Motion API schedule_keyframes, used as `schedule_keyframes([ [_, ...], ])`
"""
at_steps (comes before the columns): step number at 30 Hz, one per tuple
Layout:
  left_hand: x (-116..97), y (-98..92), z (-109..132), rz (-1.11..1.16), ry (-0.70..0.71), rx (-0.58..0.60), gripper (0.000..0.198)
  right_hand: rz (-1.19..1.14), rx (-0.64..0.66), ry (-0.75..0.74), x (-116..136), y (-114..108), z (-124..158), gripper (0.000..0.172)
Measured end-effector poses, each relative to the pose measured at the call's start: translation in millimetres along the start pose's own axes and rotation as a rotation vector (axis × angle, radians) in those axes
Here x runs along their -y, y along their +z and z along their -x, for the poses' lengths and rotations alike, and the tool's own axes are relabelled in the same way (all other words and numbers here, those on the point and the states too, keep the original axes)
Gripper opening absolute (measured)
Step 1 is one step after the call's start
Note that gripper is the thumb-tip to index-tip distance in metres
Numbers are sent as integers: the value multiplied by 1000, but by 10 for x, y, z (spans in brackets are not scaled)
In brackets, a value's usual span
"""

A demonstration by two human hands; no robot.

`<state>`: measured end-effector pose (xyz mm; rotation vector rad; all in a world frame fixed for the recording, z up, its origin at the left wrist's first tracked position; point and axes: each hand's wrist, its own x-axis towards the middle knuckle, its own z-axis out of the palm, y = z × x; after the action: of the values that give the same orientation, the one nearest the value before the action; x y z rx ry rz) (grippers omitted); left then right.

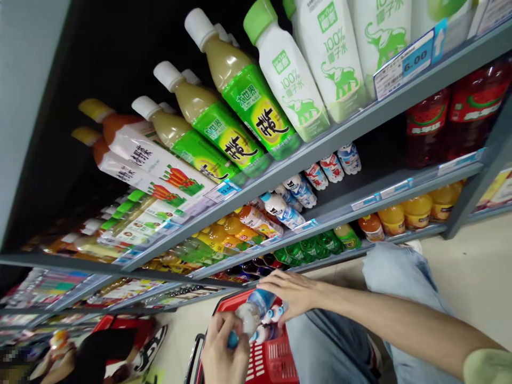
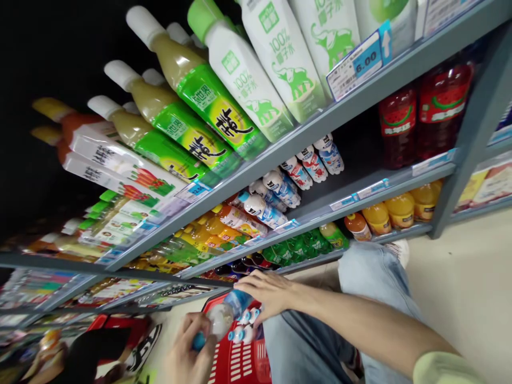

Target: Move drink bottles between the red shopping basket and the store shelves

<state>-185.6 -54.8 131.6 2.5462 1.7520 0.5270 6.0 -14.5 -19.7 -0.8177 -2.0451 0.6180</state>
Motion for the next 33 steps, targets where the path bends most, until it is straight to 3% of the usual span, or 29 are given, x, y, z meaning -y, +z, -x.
schedule_keyframes([
  [3,-333,-288,-99,41,142,-61,12,-109,-63,41,51,-90,-26,94],
  [6,-547,-355,-295,144,249,-184,13,-224,-72,150,178,-272,-13,75],
  [8,-592,-246,-479,266,275,-331,11,-281,-103,260,281,-386,22,70],
  [11,-564,124,-737,554,157,-547,23,-365,-176,409,409,-513,77,69],
  [14,-550,655,-825,939,-99,-442,41,-497,-264,481,459,-607,103,60],
  [15,-570,844,-803,1110,-188,-372,45,-546,-305,482,456,-633,107,58],
  [17,-650,1197,-698,1394,-350,-113,54,-628,-405,464,427,-675,112,54],
  [20,-826,1568,-489,1672,-552,35,63,-677,-521,490,352,-716,125,48],
  [23,-943,1700,-361,1779,-581,71,59,-666,-570,532,289,-746,136,43],
  [33,-884,1691,-307,1815,-572,49,54,-533,-647,557,256,-716,140,48],
])
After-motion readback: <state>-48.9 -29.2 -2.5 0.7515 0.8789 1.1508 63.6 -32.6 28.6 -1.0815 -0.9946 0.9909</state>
